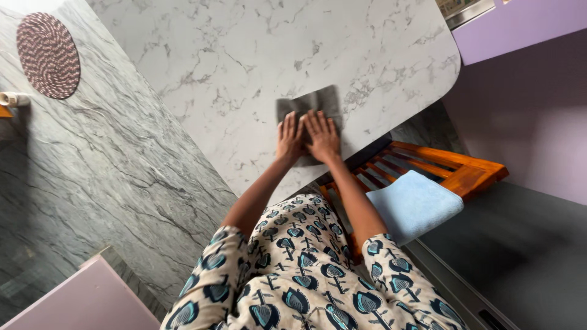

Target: The person wipes the surface of a white marble dining table using a grey cloth. They move around the table to clean different sections, including the edges and center, in a repetitive wiping motion.

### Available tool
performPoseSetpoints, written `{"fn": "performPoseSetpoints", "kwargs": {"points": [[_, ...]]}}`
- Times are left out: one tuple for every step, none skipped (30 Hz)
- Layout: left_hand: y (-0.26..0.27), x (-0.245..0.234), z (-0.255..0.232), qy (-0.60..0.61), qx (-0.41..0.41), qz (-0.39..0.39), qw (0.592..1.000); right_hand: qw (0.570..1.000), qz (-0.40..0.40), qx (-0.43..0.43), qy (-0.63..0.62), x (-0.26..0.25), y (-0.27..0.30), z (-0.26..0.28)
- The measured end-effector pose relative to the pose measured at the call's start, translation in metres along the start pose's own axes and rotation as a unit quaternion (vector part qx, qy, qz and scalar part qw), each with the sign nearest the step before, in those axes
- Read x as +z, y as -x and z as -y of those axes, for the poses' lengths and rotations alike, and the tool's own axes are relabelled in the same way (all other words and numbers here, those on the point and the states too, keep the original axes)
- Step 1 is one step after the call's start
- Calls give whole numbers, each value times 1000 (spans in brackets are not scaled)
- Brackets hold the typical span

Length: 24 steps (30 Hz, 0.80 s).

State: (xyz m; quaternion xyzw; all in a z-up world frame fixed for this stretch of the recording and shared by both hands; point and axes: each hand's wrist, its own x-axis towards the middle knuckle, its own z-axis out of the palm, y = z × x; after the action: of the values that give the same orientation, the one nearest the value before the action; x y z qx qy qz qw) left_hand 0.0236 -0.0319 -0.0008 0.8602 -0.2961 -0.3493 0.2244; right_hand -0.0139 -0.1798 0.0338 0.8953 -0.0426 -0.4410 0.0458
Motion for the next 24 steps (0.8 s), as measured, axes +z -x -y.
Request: {"fn": "performPoseSetpoints", "kwargs": {"points": [[-16, 0, -20, -6, 28, -6, 1000, 999, -22, 27, -4, 3, 8, -21], [-26, 1, -38, -12, 55, -13, 998, 998, -44, 53, -7, 6, 15, -40], [-30, 4, -55, -26, 75, -3, 997, 996, -35, 69, -32, 7, 21, -54], [-33, 6, -71, -39, 94, 8, 995, 994, -26, 85, -56, 8, 27, -66], [-35, 7, -82, -52, 113, 19, 992, 992, -17, 100, -81, 8, 32, -75], [-31, 10, -89, -62, 110, -16, 992, 995, -42, 79, -49, 10, 39, -79], [-21, 14, -94, -71, 107, -51, 990, 996, -67, 58, -18, 14, 49, -79], [-11, 17, -94, -83, 102, -85, 988, 995, -93, 35, 12, 16, 56, -73], [0, 20, -90, -101, 117, -88, 984, 999, -30, 39, 6, 11, 63, -63], [11, 22, -79, -119, 130, -92, 980, 999, 31, 43, 0, 4, 67, -50], [22, 23, -68, -138, 143, -96, 975, 995, 92, 46, -4, -2, 71, -35], [35, 24, -55, -104, 145, -59, 982, 993, 118, 22, -3, -8, 73, -19], [49, 25, -41, -70, 146, -23, 987, 990, 143, -2, -1, -12, 75, -4], [65, 25, -25, -35, 148, 15, 988, 985, 169, -26, 0, -13, 76, 13], [80, 25, -9, -38, 132, 46, 989, 985, 158, -64, 7, -10, 75, 31], [97, 25, 9, -42, 119, 78, 989, 984, 147, -99, 11, -5, 74, 50], [117, 25, 30, -67, 106, 59, 990, 981, 136, -135, 16, 1, 70, 69], [137, 24, 49, -90, 94, 42, 991, 976, 121, -180, 7, 7, 67, 89], [156, 23, 66, -98, 58, 83, 990, 968, 106, -225, -3, 13, 62, 109], [176, 23, 83, -106, 23, 125, 986, 962, 95, -255, 8, 18, 59, 131], [196, 21, 98, -104, -14, 111, 988, 955, 82, -284, 19, 22, 55, 153], [213, 14, 110, -104, -50, 97, 989, 950, 59, -305, 32, 23, 51, 176], [226, 7, 118, -96, -81, 109, 986, 944, 35, -325, 45, 22, 46, 198], [235, -1, 127, -90, -111, 120, 982, 940, 34, -334, 53, 19, 39, 217]]}}
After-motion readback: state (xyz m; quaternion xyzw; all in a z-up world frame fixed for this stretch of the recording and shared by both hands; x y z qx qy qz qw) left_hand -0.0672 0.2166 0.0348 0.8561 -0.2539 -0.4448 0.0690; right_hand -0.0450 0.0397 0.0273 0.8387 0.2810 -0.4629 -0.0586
